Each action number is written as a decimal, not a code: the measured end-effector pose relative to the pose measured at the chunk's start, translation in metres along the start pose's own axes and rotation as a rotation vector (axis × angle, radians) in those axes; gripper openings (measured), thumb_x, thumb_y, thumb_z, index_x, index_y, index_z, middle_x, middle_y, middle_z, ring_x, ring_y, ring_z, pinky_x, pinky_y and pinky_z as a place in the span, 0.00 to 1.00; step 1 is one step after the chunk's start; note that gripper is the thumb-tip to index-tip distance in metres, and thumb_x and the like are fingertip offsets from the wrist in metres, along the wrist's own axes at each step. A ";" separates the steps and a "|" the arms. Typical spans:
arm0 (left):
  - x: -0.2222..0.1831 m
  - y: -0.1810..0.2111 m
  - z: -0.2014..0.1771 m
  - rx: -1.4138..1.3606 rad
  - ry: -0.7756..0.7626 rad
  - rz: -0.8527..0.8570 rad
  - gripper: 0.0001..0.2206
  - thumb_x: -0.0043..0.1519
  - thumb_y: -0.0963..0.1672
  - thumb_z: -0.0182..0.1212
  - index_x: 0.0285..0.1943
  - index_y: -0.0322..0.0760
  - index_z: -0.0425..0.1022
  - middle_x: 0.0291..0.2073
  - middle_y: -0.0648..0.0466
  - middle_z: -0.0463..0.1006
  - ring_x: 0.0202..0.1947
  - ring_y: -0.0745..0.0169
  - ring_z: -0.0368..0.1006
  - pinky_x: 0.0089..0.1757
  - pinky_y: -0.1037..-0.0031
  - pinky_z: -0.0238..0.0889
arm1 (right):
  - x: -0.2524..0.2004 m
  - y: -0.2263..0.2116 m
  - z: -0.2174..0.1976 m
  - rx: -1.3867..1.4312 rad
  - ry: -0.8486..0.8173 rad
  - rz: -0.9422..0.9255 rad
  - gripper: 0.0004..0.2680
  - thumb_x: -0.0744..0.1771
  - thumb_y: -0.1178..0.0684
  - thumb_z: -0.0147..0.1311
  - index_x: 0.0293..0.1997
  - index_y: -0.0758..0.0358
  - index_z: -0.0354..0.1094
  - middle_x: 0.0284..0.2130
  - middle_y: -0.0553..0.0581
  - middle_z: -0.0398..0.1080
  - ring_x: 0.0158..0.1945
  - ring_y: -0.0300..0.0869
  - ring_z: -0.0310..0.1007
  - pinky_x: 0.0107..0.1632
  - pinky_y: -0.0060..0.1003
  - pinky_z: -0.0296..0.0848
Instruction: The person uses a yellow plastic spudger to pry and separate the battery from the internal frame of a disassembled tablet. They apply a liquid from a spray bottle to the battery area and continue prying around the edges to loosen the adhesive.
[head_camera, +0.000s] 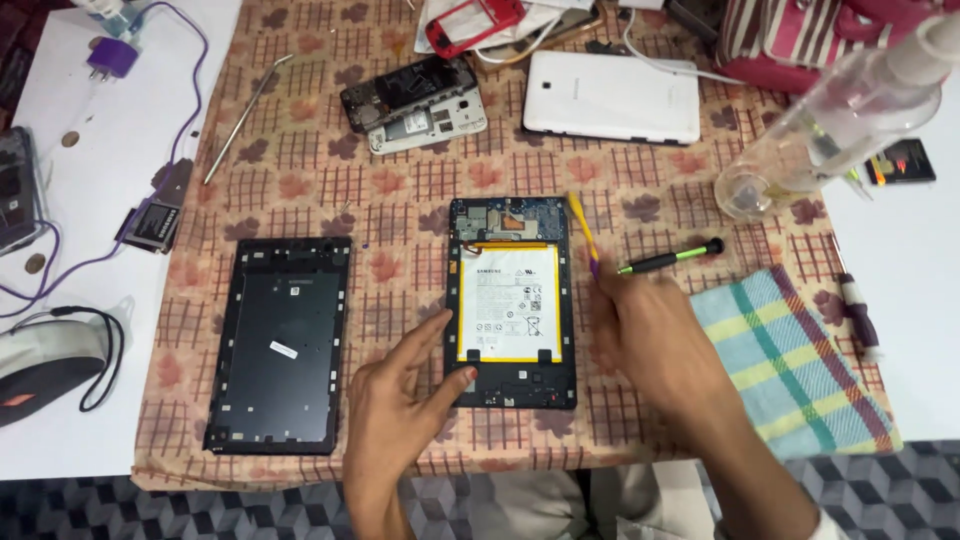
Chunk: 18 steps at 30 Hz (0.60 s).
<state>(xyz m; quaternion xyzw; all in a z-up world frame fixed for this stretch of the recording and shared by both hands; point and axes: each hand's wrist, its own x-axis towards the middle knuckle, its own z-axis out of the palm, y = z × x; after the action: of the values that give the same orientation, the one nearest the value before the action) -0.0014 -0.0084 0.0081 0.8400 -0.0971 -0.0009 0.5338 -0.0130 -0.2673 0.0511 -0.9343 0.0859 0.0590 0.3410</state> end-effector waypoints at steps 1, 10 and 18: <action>-0.002 -0.001 0.001 -0.004 -0.013 -0.004 0.31 0.49 0.39 0.74 0.65 0.38 0.73 0.53 0.40 0.82 0.42 0.60 0.74 0.40 0.73 0.71 | -0.002 0.003 0.001 0.003 0.009 -0.013 0.07 0.67 0.58 0.47 0.36 0.72 0.69 0.17 0.67 0.73 0.22 0.56 0.78 0.30 0.49 0.74; -0.001 -0.004 0.005 -0.073 -0.020 0.036 0.28 0.51 0.36 0.73 0.64 0.31 0.74 0.56 0.35 0.79 0.59 0.52 0.76 0.55 0.72 0.71 | -0.007 0.005 -0.007 0.031 0.061 -0.114 0.07 0.65 0.60 0.50 0.43 0.74 0.68 0.20 0.70 0.72 0.26 0.58 0.77 0.32 0.50 0.74; 0.000 -0.006 0.006 -0.110 -0.026 0.014 0.27 0.51 0.35 0.72 0.62 0.28 0.74 0.56 0.36 0.79 0.61 0.57 0.73 0.58 0.75 0.68 | -0.009 0.007 -0.010 0.096 0.035 -0.121 0.08 0.61 0.62 0.53 0.41 0.76 0.67 0.21 0.70 0.73 0.25 0.57 0.79 0.30 0.50 0.75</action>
<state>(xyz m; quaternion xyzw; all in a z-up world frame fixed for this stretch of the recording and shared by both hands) -0.0007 -0.0115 0.0005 0.8085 -0.1097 -0.0135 0.5780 -0.0228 -0.2780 0.0555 -0.9212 0.0381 0.0179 0.3869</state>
